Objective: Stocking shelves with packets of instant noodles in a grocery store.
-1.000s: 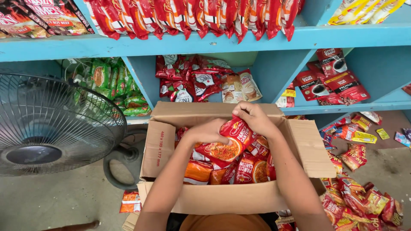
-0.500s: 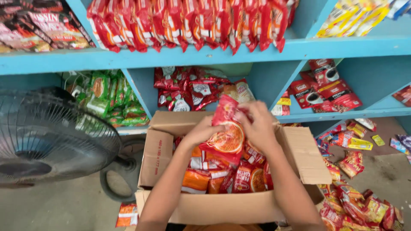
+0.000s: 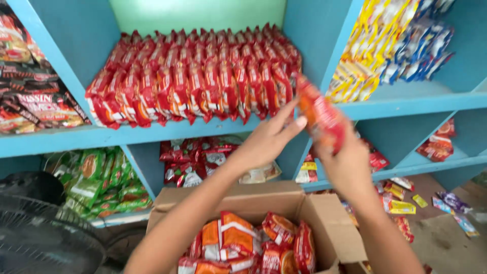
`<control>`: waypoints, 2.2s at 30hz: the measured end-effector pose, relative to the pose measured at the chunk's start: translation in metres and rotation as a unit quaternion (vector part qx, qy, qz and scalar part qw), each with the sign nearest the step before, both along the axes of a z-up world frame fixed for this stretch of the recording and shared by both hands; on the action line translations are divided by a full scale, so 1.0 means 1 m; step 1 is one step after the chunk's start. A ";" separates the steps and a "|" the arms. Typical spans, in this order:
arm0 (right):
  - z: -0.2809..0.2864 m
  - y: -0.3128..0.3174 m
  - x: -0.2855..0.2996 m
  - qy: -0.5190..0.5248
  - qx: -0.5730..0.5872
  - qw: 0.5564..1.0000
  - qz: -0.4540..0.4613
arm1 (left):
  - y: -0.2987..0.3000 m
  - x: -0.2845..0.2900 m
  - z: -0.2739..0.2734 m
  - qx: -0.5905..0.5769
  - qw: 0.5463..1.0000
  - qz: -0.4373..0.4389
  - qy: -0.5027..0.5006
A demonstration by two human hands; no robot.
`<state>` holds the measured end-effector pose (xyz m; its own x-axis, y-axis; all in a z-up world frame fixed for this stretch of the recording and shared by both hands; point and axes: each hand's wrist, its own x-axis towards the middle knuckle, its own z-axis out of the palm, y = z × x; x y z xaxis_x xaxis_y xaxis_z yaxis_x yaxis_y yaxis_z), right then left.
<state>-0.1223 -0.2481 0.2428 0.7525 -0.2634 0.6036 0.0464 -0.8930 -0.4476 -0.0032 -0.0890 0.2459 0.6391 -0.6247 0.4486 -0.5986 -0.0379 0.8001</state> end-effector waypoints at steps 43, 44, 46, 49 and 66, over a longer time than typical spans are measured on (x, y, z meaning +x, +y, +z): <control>-0.014 -0.113 0.211 0.109 0.202 0.917 0.326 | -0.081 0.167 -0.006 0.238 0.774 0.150 -0.567; -0.014 -0.111 0.207 0.099 0.209 0.924 0.303 | -0.083 0.170 -0.008 0.239 0.776 0.149 -0.564; -0.013 -0.108 0.207 0.084 0.176 0.939 0.285 | -0.080 0.160 0.003 0.246 0.788 0.143 -0.546; -0.012 -0.100 0.201 0.086 0.139 0.960 0.227 | -0.073 0.119 0.031 0.293 0.823 0.136 -0.468; -0.048 -0.115 0.216 0.084 0.040 0.973 0.211 | -0.114 0.143 -0.003 0.382 0.768 0.255 -0.446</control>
<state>0.0933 -0.3632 0.1944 0.8903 0.0497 0.4527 0.3220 -0.7717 -0.5484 0.1399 -0.2032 0.2429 0.5391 -0.6934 0.4781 -0.6470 -0.7044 -0.2921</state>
